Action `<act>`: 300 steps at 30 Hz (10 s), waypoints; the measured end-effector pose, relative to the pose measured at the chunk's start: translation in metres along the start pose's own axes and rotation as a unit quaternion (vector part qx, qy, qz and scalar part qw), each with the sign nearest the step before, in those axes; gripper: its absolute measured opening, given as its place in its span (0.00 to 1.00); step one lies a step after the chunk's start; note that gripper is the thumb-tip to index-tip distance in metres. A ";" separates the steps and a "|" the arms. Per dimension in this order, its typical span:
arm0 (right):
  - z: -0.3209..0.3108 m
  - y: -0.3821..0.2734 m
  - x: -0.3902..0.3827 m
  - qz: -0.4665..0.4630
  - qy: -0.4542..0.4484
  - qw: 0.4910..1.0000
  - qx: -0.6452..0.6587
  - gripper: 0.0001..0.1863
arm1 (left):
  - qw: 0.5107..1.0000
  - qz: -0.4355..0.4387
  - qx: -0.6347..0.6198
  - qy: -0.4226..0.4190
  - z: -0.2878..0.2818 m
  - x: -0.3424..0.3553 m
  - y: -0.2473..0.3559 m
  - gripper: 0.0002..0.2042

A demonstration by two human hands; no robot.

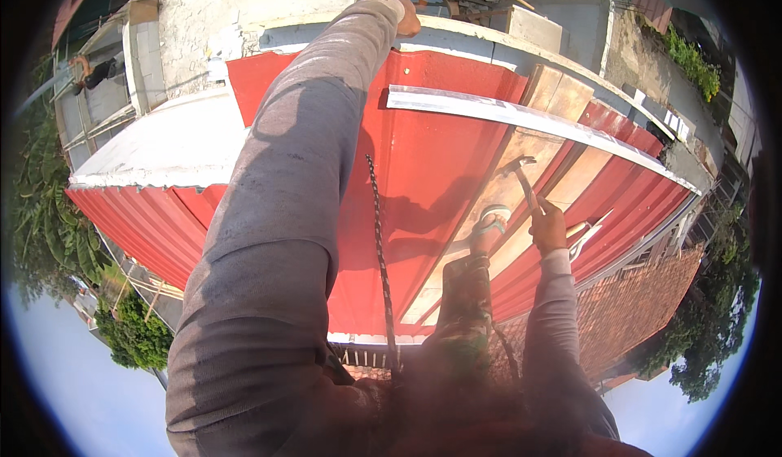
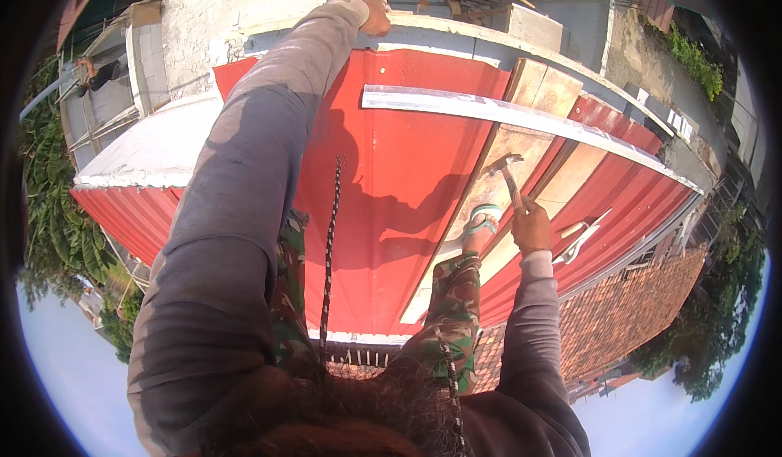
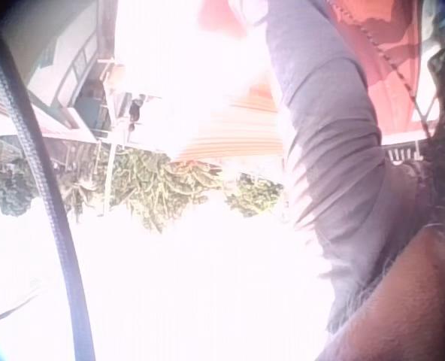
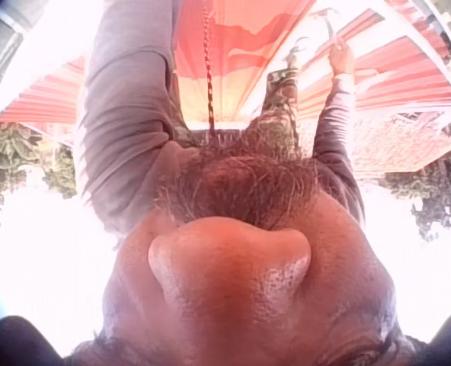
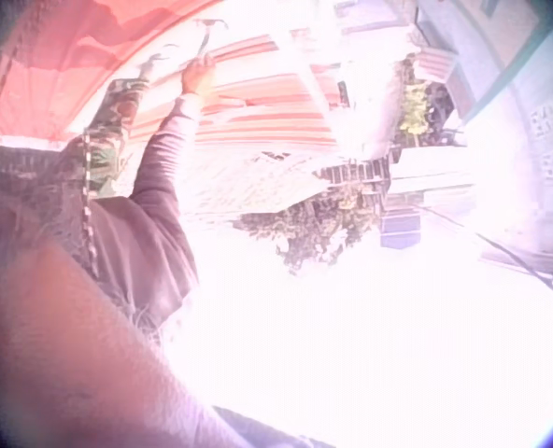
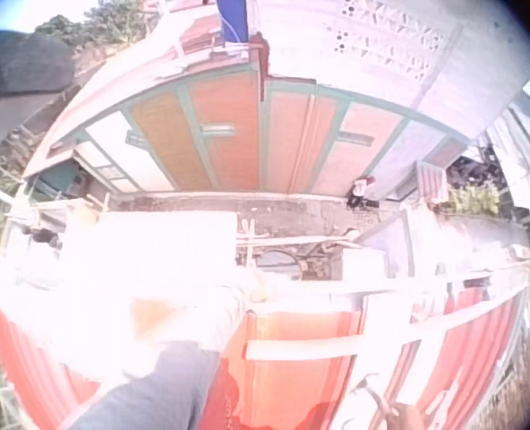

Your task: The person repairs a roof by positioning wooden planks and metal strips along the ridge. They use a hammer to drive nails through the metal strips and wood into the roof structure, securing the new sections in place.

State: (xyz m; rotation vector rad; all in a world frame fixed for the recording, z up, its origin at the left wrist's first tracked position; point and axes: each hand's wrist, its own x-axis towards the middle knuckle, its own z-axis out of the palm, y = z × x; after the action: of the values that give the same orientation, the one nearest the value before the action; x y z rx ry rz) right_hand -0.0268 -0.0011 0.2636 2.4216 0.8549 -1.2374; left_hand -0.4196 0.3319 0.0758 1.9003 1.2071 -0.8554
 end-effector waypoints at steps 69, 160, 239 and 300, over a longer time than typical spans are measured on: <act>-0.266 0.304 0.562 -0.136 0.429 0.819 -0.356 0.17 | 0.976 -0.109 -0.168 0.091 0.014 -0.029 -0.092 0.32; 0.082 -0.388 0.110 -0.475 0.073 0.853 -0.204 0.16 | 0.955 -0.014 -0.277 0.109 0.022 -0.016 -0.161 0.17; 0.092 -0.509 0.005 -0.556 0.074 0.828 -0.010 0.21 | 0.978 -0.200 -0.021 0.054 0.085 0.011 -0.277 0.23; 0.110 -0.440 0.078 -0.586 0.002 0.763 -0.272 0.35 | 0.631 -0.101 -0.470 0.608 0.147 -0.098 -0.212 0.19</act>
State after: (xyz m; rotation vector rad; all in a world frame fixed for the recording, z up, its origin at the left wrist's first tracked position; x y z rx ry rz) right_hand -0.3357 0.3174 0.1409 1.2777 2.4916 -0.9853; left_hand -0.6724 0.2295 0.0331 1.2244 2.0209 1.1470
